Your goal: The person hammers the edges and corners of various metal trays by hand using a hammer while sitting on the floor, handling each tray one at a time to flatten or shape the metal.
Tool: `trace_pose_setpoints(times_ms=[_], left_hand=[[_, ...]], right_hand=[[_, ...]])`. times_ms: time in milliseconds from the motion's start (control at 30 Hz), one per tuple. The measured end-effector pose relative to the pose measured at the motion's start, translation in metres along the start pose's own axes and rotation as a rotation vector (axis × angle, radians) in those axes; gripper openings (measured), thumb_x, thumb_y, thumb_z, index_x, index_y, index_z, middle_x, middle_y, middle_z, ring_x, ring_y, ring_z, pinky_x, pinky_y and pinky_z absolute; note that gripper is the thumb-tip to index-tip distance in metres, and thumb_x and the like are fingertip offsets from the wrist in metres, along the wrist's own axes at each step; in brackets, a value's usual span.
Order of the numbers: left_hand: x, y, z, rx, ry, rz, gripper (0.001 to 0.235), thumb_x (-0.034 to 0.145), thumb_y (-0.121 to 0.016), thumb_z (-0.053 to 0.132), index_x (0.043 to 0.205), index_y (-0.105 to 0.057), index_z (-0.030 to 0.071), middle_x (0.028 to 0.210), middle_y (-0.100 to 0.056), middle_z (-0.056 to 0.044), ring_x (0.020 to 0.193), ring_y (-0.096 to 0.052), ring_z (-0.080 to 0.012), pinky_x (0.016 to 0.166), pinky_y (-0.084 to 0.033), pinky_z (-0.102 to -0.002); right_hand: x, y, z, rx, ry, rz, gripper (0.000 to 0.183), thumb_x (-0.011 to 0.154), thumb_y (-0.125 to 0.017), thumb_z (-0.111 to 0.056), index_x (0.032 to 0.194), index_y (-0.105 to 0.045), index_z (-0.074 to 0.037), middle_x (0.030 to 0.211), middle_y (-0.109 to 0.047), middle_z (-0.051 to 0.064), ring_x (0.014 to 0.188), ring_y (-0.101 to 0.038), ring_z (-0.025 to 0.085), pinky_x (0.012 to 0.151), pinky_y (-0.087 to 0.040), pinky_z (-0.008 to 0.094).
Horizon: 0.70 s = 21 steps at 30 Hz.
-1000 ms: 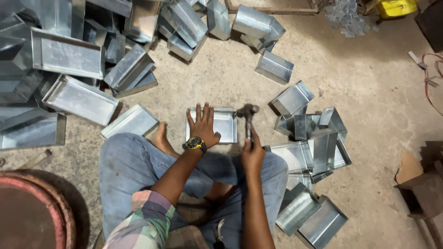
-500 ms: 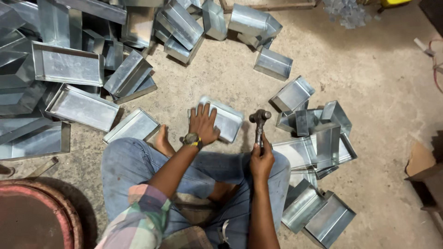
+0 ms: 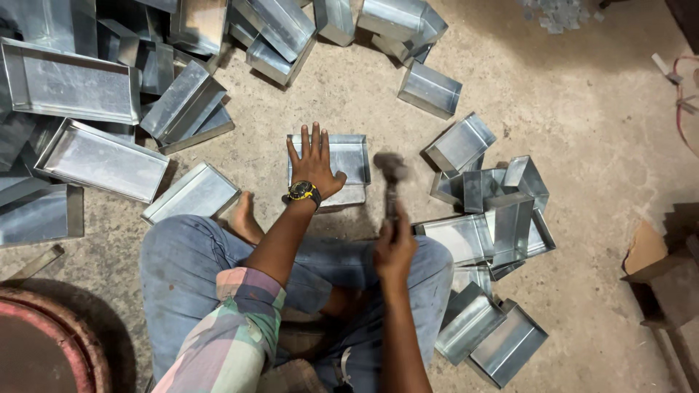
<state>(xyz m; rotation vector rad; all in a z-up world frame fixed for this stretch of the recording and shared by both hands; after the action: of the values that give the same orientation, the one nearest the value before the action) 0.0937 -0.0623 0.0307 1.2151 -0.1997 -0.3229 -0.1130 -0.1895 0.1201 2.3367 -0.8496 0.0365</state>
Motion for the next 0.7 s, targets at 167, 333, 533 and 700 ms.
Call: trace_pose_setpoints(times_ms=[167, 333, 533, 700], left_hand=[[0.006, -0.004, 0.004, 0.036, -0.014, -0.007, 0.11, 0.076, -0.064, 0.054, 0.162, -0.017, 0.002, 0.172, -0.002, -0.016, 0.158, 0.004, -0.0346, 0.119, 0.005, -0.069], [-0.002, -0.001, 0.009, 0.02, -0.009, -0.012, 0.111, 0.075, -0.065, 0.055, 0.161, -0.016, 0.005, 0.172, -0.001, -0.014, 0.157, 0.005, -0.034, 0.119, 0.004, -0.07], [-0.06, 0.001, 0.016, -0.023, -0.029, -0.083, 0.115, 0.071, -0.068, 0.05, 0.162, -0.015, 0.003, 0.172, -0.002, -0.014, 0.158, 0.002, -0.0348, 0.118, 0.003, -0.072], [-0.092, 0.0, 0.021, -0.046, -0.054, -0.033, 0.112, 0.068, -0.067, 0.043, 0.16, -0.019, 0.002, 0.171, -0.006, -0.015, 0.158, 0.0, -0.0349, 0.116, 0.001, -0.074]], right_hand=[[-0.002, -0.003, 0.022, -0.04, 0.013, 0.032, 0.048, 0.098, -0.061, -0.008, 0.146, -0.058, -0.012, 0.086, -0.068, 0.02, 0.063, -0.061, 0.019, 0.059, -0.051, 0.037], [-0.001, -0.005, 0.028, -0.107, -0.098, -0.049, 0.046, 0.096, -0.065, -0.01, 0.142, -0.062, -0.013, 0.073, -0.066, 0.021, 0.058, -0.059, 0.023, 0.059, -0.049, 0.038], [-0.013, 0.018, 0.009, 0.243, -0.039, 0.032, 0.043, 0.099, -0.063, -0.007, 0.142, -0.061, -0.006, 0.08, -0.067, 0.006, 0.067, -0.058, 0.011, 0.059, -0.048, 0.028], [-0.023, 0.023, 0.003, 0.382, 0.208, 0.156, 0.043, 0.102, -0.062, -0.007, 0.144, -0.056, -0.004, 0.09, -0.069, 0.009, 0.073, -0.061, 0.013, 0.067, -0.052, 0.028]])
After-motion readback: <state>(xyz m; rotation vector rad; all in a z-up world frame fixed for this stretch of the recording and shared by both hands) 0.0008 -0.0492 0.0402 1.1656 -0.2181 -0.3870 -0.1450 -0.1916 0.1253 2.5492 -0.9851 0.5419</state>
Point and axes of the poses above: each hand's wrist, its own x-axis towards the middle knuckle, its own y-axis out of the back of the hand, z = x × y, the point moved 4 cm from there along x, towards the middle knuckle
